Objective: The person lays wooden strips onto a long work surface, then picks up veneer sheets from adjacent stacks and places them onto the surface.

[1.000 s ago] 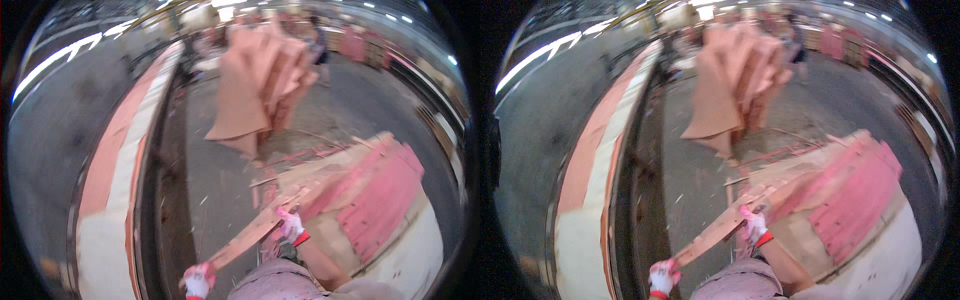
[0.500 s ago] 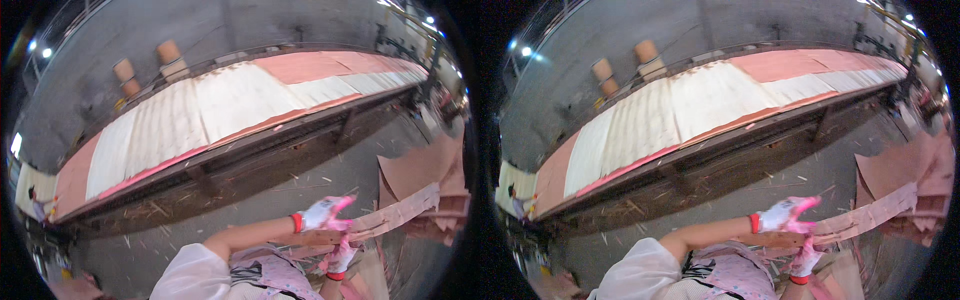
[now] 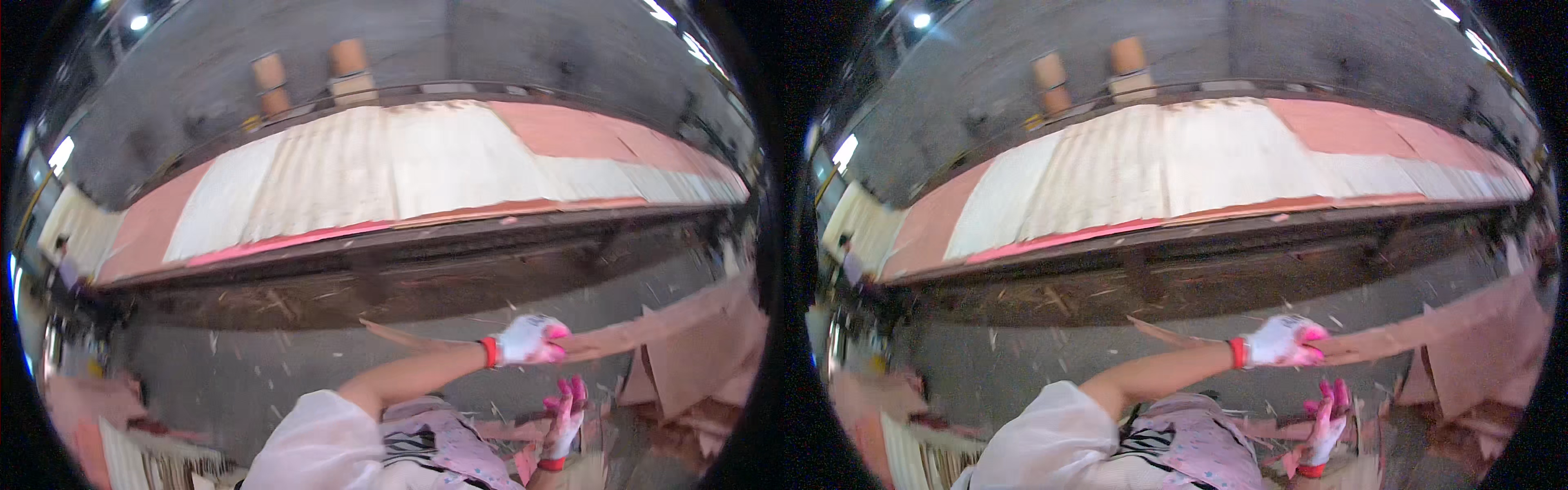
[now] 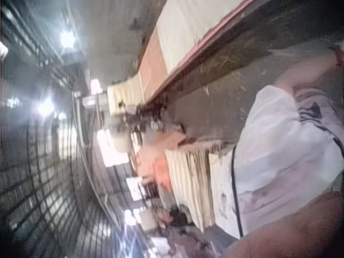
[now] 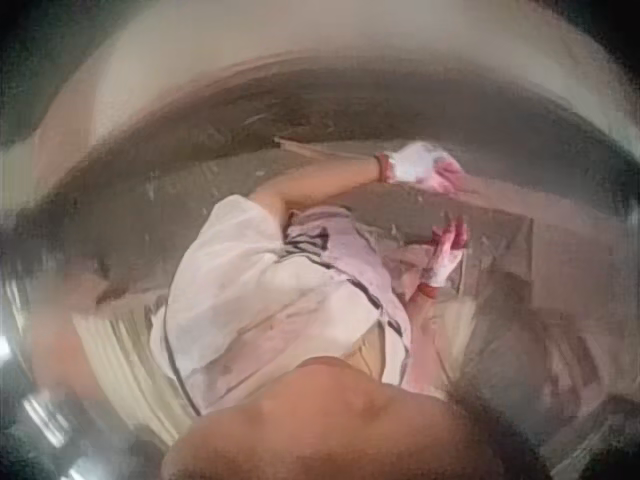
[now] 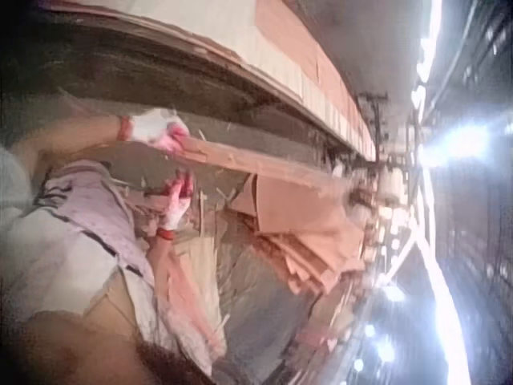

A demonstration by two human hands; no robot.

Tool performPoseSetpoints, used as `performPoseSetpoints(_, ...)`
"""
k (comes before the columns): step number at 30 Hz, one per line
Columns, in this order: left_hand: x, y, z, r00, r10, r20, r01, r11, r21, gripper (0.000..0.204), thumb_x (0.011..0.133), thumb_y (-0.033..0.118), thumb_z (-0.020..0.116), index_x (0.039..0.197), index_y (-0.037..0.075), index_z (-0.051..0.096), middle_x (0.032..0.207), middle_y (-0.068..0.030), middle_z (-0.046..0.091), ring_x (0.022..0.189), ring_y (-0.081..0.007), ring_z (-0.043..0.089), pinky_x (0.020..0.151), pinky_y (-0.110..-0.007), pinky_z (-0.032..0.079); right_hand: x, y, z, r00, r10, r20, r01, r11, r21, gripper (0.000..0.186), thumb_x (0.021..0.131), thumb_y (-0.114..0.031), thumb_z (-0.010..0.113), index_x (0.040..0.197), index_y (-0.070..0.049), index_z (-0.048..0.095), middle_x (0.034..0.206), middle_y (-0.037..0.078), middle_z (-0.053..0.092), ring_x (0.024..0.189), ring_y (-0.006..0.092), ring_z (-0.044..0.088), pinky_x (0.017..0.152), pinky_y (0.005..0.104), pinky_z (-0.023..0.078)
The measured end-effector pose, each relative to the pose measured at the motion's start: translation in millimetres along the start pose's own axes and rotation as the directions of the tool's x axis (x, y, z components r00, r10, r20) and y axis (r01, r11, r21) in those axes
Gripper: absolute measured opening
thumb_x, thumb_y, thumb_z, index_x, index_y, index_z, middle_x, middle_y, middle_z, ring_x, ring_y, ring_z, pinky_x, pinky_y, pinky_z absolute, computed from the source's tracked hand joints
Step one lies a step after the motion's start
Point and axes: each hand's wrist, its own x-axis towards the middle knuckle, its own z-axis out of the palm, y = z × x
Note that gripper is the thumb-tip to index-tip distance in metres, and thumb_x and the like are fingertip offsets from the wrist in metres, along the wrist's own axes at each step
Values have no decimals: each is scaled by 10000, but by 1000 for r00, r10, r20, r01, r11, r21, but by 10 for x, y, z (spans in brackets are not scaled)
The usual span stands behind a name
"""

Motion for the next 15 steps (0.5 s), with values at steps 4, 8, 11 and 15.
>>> performPoseSetpoints(4,-14,-80,-13,925,-210,318,275,946,-175,472,790,431,673,1111,89,621,1024,-124,664,953,-236,639,807,-341,495,187,-286,-9,992,65,-105,-42,977,207,493,948,-290,523,1356,-54,378,1170,111,569,817,162,620,709,308,511)
performPoseSetpoints(8,137,53,3,854,-319,410,341,940,21,401,742,391,685,1018,101,654,887,-104,684,843,-221,665,707,-361,496,417,-324,39,990,52,-128,-16,963,270,150,868,-132,642,930,-26,555,780,31,628,646,121,608,547,248,469)
performPoseSetpoints(11,296,159,21,863,-279,422,173,946,273,398,722,375,687,1011,105,648,899,-121,679,853,-261,662,709,-364,498,433,-269,124,969,80,-233,-10,958,286,174,847,-111,667,944,-30,547,786,37,627,650,116,604,540,253,467)
performPoseSetpoints(15,386,185,177,863,-99,496,47,992,117,394,723,355,691,1024,106,642,891,-133,673,840,-295,653,711,-363,502,427,-175,153,970,46,-240,45,931,362,261,828,-88,683,1048,-3,571,877,59,651,710,111,607,630,271,501)
